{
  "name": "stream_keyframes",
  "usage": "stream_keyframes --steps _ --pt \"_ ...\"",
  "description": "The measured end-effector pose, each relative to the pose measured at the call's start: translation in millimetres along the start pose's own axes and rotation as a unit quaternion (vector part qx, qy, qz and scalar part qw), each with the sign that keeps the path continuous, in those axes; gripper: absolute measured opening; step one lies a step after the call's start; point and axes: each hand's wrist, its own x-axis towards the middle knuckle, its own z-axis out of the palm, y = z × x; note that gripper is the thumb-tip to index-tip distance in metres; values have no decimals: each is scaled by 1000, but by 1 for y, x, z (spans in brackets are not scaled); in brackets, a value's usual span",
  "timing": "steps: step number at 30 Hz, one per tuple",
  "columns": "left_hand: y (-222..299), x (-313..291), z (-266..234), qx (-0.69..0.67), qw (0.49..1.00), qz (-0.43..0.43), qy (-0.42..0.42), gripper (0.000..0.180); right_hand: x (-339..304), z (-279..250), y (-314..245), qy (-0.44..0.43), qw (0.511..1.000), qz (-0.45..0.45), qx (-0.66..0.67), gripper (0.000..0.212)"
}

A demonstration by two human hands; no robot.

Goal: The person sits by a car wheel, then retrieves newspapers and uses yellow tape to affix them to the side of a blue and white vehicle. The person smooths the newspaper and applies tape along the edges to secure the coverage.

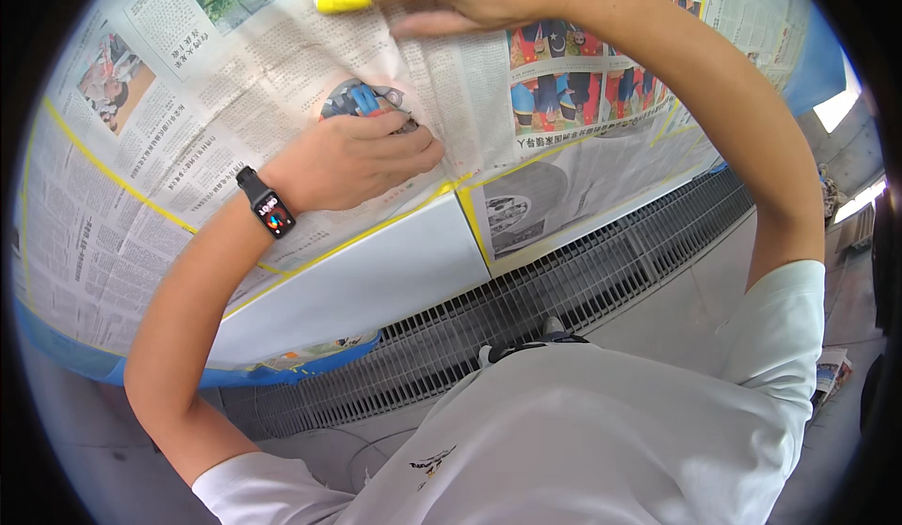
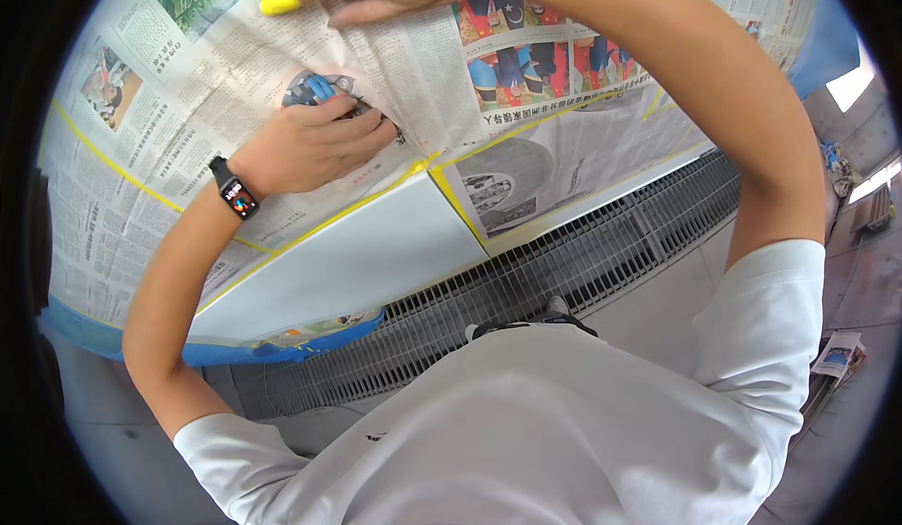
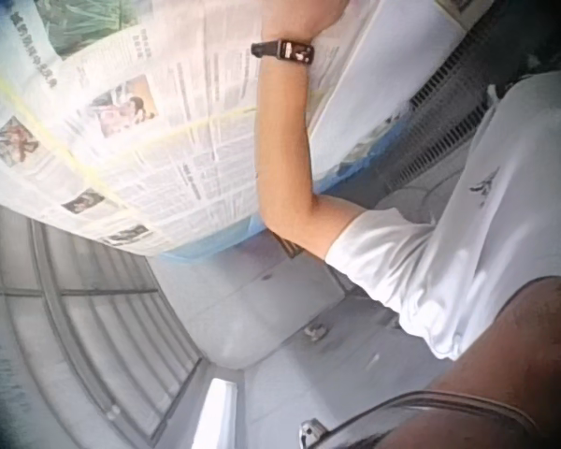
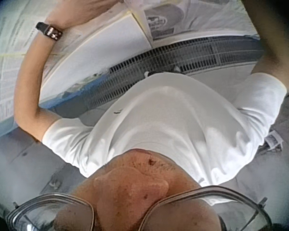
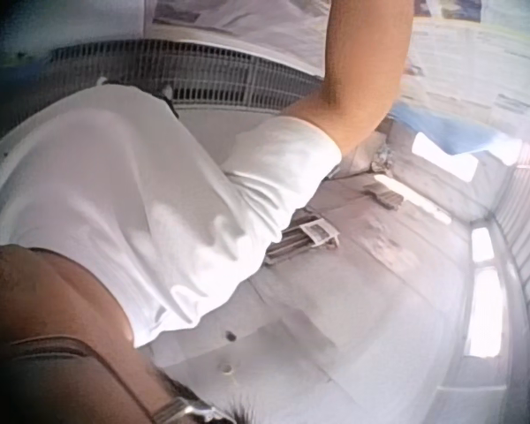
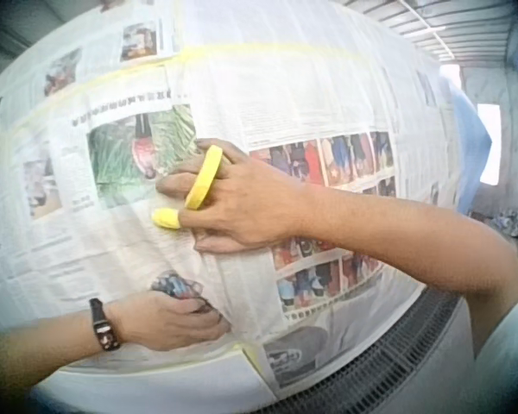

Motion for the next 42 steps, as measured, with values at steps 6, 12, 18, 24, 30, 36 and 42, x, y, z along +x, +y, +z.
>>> stream_keyframes --steps 6,12,18,24,30,36,42 --pt "-31 -11 -10 -28 998 -56 21 43 0 11 2 -16 1000 -4 11 52" --pt "-52 -8 -19 -73 996 -44 39 37 -7 16 5 54 996 8 74 55" --pt "-76 -4 -25 -64 998 -14 9 39 -14 21 13 88 993 18 73 52" --pt "-71 4 -26 -67 997 -47 7 41 -15 26 14 113 991 25 70 41" --pt "-59 -7 -32 -80 990 -94 -68 63 -13 30 11 135 989 23 56 36" --pt "-43 -28 -31 -78 983 -113 -122 72 -14 29 13 137 989 26 41 37" --pt "-14 -25 -28 -127 976 -105 -140 63 -13 24 11 126 990 33 49 38"
